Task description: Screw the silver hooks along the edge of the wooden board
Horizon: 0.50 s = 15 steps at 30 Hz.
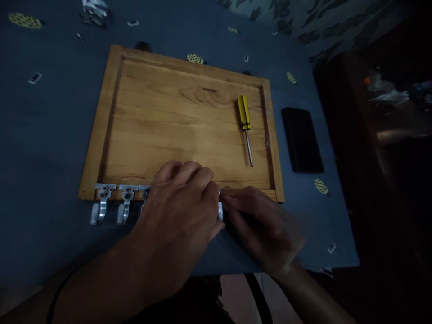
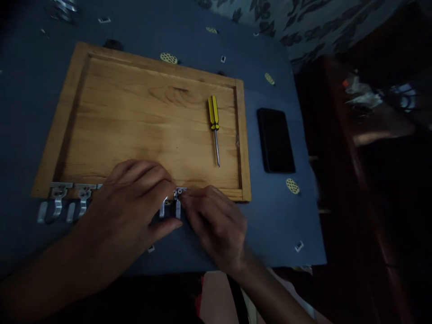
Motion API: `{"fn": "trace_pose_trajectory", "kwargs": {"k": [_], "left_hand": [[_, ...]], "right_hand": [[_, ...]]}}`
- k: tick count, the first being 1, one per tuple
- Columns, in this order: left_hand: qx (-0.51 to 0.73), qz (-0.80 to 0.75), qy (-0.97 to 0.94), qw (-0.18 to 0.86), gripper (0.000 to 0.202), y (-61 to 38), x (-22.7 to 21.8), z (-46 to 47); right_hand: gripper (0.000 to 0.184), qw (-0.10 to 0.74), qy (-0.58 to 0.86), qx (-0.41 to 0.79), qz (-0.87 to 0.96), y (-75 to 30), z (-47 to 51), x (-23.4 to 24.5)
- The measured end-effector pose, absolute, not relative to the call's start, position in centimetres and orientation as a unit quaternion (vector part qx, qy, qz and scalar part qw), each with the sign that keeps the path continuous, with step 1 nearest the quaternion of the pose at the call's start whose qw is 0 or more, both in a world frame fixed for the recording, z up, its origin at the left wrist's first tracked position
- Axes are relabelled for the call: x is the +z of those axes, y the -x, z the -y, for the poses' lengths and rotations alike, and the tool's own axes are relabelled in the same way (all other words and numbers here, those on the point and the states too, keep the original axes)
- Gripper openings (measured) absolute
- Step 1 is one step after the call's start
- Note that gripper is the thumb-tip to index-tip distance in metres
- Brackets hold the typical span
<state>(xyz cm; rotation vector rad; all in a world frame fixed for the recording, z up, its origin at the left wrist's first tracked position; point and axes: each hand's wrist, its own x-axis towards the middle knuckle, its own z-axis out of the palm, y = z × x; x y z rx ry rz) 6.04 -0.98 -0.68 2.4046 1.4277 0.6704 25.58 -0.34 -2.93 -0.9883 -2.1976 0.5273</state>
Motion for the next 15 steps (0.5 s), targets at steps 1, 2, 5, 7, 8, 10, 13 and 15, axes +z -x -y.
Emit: {"fn": "trace_pose_trajectory", "kwargs": {"k": [1, 2, 5, 7, 8, 10, 13, 15], "left_hand": [[0.231, -0.491, -0.829, 0.133, 0.026, -6.00, -0.69, 0.98], [0.229, -0.490, -0.830, 0.133, 0.025, -5.96, -0.70, 0.98], [0.222, -0.489, -0.833, 0.132, 0.025, -5.93, -0.73, 1.00], [0.221, -0.491, -0.833, 0.130, 0.025, -5.98, -0.75, 1.02], [0.221, -0.492, -0.832, 0.128, 0.025, -6.01, -0.75, 1.02], [0.220, -0.494, -0.832, 0.126, 0.025, -6.07, -0.74, 1.02], [0.219, -0.494, -0.832, 0.128, 0.026, -6.12, -0.70, 1.01], [0.220, -0.493, -0.832, 0.131, 0.026, -6.13, -0.67, 1.00]], "right_hand": [[0.018, 0.327, 0.378, 0.196, 0.844, -25.55, 0.33, -2.85], [0.016, 0.323, 0.378, 0.191, 0.846, -25.52, 0.32, -2.76], [0.014, 0.313, 0.386, 0.178, 0.849, -25.43, 0.35, -2.59], [0.015, 0.312, 0.390, 0.171, 0.849, -25.40, 0.41, -2.58], [0.015, 0.310, 0.391, 0.170, 0.850, -25.39, 0.44, -2.61], [0.015, 0.312, 0.390, 0.169, 0.850, -25.40, 0.48, -2.71], [0.014, 0.322, 0.384, 0.164, 0.850, -25.41, 0.49, -2.85], [0.014, 0.323, 0.378, 0.160, 0.853, -25.42, 0.46, -2.85]]}}
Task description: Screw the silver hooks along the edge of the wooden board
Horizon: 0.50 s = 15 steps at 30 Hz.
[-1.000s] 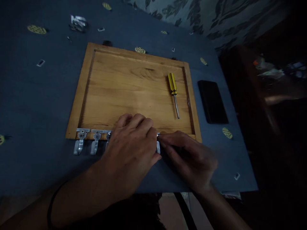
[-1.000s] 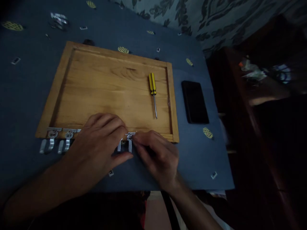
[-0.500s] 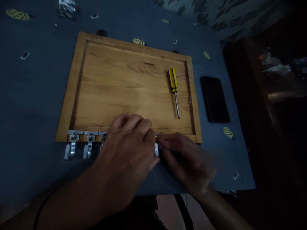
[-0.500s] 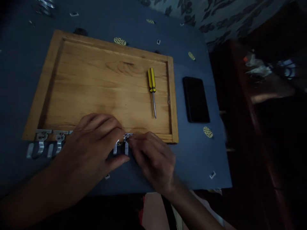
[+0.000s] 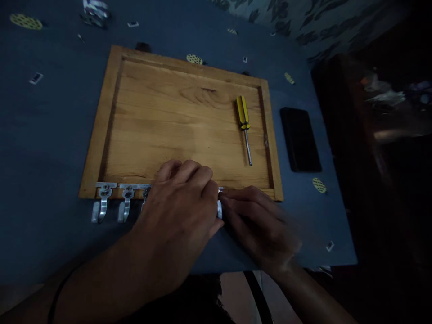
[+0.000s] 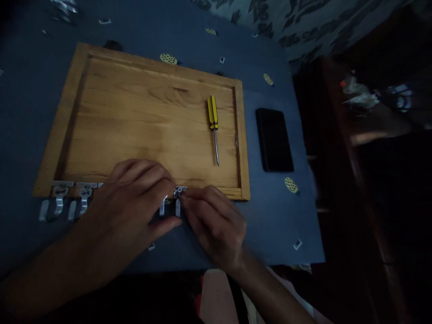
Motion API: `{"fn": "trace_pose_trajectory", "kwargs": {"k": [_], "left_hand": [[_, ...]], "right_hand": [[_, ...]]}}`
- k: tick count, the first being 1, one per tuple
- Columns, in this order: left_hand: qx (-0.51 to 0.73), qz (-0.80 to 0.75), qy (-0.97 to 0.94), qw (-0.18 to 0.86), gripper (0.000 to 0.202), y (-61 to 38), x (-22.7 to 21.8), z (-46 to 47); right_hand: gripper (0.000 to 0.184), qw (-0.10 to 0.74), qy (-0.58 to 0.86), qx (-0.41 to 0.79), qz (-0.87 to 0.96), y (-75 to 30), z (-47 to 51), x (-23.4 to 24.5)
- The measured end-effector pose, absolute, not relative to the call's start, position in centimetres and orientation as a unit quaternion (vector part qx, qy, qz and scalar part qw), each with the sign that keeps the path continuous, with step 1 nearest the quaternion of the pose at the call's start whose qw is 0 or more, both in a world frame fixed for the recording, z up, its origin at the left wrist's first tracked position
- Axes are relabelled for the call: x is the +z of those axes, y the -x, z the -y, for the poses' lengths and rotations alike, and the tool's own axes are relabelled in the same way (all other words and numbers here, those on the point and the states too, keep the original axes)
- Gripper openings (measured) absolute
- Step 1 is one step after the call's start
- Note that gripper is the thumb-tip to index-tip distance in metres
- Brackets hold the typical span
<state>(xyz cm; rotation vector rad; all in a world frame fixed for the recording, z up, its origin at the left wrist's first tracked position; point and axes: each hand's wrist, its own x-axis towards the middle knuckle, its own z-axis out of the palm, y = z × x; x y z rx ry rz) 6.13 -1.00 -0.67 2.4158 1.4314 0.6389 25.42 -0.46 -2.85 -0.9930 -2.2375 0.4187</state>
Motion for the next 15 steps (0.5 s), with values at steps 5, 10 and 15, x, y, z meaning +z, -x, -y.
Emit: {"fn": "trace_pose_trajectory", "kwargs": {"k": [5, 10, 15], "left_hand": [[0.216, -0.493, -0.832, 0.133, 0.027, -6.10, -0.63, 0.91], [0.216, -0.494, -0.831, 0.134, 0.029, -6.02, -0.68, 0.89], [0.212, -0.496, -0.830, 0.143, 0.025, -6.04, -0.70, 0.98]], "right_hand": [[0.014, 0.324, 0.386, 0.158, 0.849, -25.41, 0.45, -2.71], [0.013, 0.330, 0.401, 0.163, 0.839, -25.32, 0.57, -3.00], [0.014, 0.334, 0.401, 0.167, 0.836, -25.23, 0.49, -3.31]]}}
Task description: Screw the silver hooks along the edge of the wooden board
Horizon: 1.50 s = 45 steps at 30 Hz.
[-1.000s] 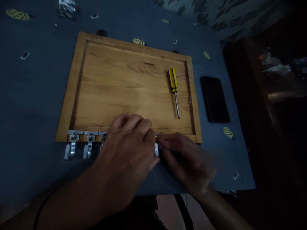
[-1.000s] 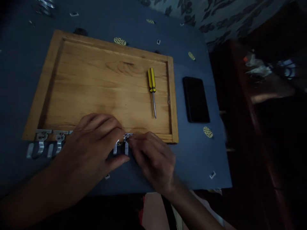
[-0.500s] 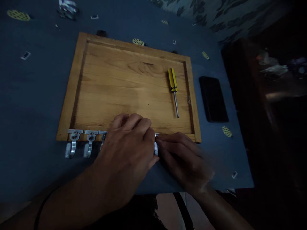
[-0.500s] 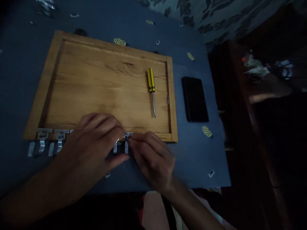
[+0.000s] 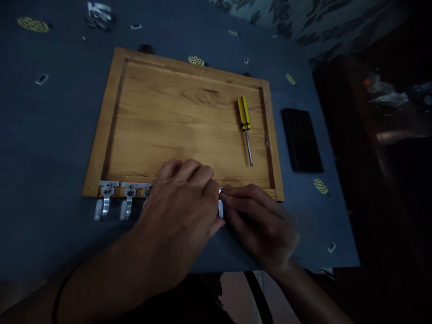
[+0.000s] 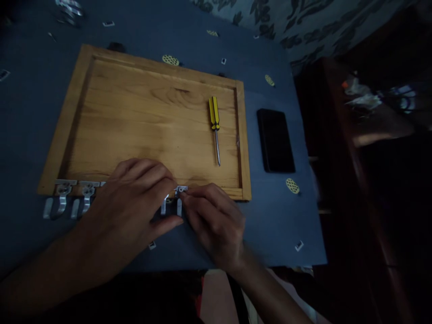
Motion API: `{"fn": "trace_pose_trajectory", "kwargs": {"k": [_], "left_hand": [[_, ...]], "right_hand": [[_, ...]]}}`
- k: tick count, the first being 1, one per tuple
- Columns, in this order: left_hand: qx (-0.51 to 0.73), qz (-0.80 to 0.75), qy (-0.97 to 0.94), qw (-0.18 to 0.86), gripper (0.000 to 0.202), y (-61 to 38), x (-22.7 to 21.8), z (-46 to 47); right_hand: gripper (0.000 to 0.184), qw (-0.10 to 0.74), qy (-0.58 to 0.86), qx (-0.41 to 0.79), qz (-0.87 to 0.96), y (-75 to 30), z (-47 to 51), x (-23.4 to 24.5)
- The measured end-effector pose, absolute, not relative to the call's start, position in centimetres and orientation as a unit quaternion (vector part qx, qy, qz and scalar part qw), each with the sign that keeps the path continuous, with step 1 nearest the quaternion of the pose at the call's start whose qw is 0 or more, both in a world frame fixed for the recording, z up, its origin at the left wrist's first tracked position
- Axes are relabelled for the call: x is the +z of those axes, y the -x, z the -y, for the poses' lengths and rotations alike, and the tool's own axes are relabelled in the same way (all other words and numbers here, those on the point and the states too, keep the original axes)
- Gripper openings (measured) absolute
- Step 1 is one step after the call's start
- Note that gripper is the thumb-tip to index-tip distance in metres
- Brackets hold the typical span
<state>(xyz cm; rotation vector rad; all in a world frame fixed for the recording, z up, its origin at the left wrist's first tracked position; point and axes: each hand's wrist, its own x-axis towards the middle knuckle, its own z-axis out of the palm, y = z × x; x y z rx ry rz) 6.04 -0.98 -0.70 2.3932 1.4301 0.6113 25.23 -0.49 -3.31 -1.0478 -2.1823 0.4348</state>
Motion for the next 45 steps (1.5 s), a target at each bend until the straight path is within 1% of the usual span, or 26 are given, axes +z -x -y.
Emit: {"fn": "trace_pose_trajectory", "kwargs": {"k": [6, 11, 16, 22, 27, 32, 37, 45], "left_hand": [[0.208, -0.487, -0.834, 0.155, 0.020, -5.92, -0.64, 0.92], [0.207, -0.487, -0.833, 0.159, 0.020, -5.85, -0.56, 0.99], [0.212, -0.489, -0.830, 0.166, 0.018, -5.65, -0.59, 1.13], [0.213, -0.490, -0.828, 0.171, 0.022, -5.51, -0.54, 1.15], [0.196, -0.493, -0.832, 0.161, 0.021, -5.61, -0.34, 1.02], [0.188, -0.500, -0.831, 0.158, 0.023, -5.59, -0.26, 0.95], [0.195, -0.498, -0.829, 0.161, 0.025, -5.52, -0.30, 0.92], [0.189, -0.497, -0.833, 0.153, 0.026, -5.58, -0.30, 0.90]], "right_hand": [[0.016, 0.345, 0.394, 0.228, 0.821, -25.65, 0.22, -3.24], [0.018, 0.361, 0.388, 0.254, 0.809, -25.52, 0.13, -3.49], [0.019, 0.360, 0.395, 0.254, 0.806, -25.36, 0.17, -3.50], [0.018, 0.352, 0.427, 0.239, 0.798, -25.42, 0.30, -3.50], [0.021, 0.368, 0.424, 0.252, 0.788, -25.53, 0.40, -3.74], [0.017, 0.376, 0.428, 0.250, 0.783, -25.48, 0.21, -3.77], [0.012, 0.389, 0.422, 0.218, 0.790, -25.57, 0.05, -4.05], [0.012, 0.388, 0.409, 0.218, 0.797, -25.61, 0.01, -4.04]]}}
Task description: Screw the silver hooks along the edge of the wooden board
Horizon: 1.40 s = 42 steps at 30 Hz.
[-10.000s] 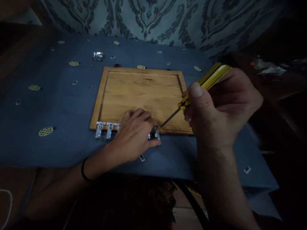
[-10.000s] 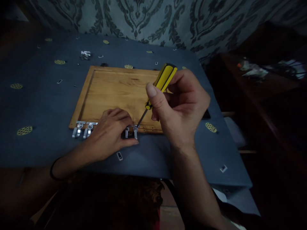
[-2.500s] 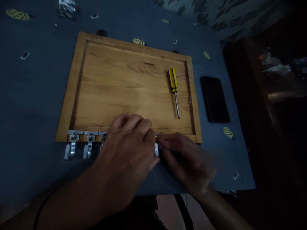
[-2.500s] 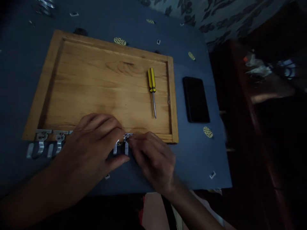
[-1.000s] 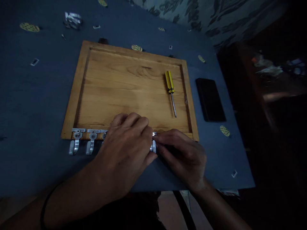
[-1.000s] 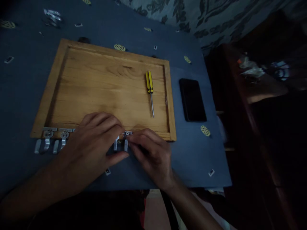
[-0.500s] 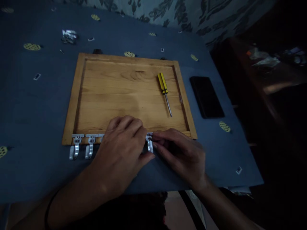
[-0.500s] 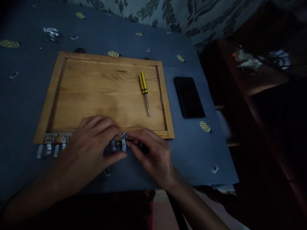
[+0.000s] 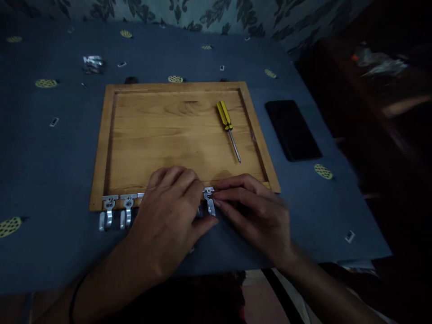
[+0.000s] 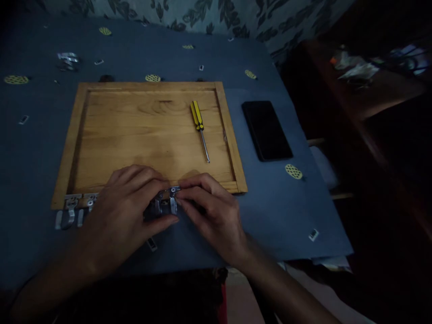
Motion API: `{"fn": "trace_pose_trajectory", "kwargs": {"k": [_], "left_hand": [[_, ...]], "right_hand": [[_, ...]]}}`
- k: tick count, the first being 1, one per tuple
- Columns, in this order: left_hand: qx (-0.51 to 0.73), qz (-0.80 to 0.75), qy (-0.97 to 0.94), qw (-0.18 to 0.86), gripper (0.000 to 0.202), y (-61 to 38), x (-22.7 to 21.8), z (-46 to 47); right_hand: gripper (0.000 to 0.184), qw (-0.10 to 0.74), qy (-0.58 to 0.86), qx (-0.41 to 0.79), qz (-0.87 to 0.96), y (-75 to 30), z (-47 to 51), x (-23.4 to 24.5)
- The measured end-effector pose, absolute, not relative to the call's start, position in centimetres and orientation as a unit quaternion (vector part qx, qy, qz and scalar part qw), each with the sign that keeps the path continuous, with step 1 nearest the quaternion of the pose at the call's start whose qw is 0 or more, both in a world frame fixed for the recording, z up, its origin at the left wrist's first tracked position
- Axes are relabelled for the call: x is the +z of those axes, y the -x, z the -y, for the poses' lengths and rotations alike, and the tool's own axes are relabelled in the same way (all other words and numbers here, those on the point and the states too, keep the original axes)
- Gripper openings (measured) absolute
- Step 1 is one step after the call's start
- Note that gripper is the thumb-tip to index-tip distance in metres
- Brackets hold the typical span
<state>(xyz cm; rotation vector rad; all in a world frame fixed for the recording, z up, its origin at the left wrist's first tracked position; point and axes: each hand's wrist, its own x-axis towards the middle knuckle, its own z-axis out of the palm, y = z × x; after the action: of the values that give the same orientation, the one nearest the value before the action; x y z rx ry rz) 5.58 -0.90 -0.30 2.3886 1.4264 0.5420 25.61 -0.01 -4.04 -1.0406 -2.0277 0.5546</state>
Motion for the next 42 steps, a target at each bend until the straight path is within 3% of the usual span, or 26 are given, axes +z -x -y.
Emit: {"fn": "trace_pose_trajectory", "kwargs": {"k": [24, 31, 42], "left_hand": [[0.185, -0.501, -0.829, 0.168, 0.026, -5.44, -0.18, 1.00], [0.198, -0.501, -0.827, 0.162, 0.032, -5.54, -0.30, 0.96], [0.200, -0.497, -0.829, 0.159, 0.031, -5.60, -0.41, 0.93]], "right_hand": [[0.016, 0.404, 0.401, 0.226, 0.791, -25.44, -0.02, -4.11], [0.008, 0.396, 0.423, 0.218, 0.785, -25.59, -0.01, -4.18], [0.017, 0.404, 0.392, 0.237, 0.792, -25.44, -0.06, -4.31]]}}
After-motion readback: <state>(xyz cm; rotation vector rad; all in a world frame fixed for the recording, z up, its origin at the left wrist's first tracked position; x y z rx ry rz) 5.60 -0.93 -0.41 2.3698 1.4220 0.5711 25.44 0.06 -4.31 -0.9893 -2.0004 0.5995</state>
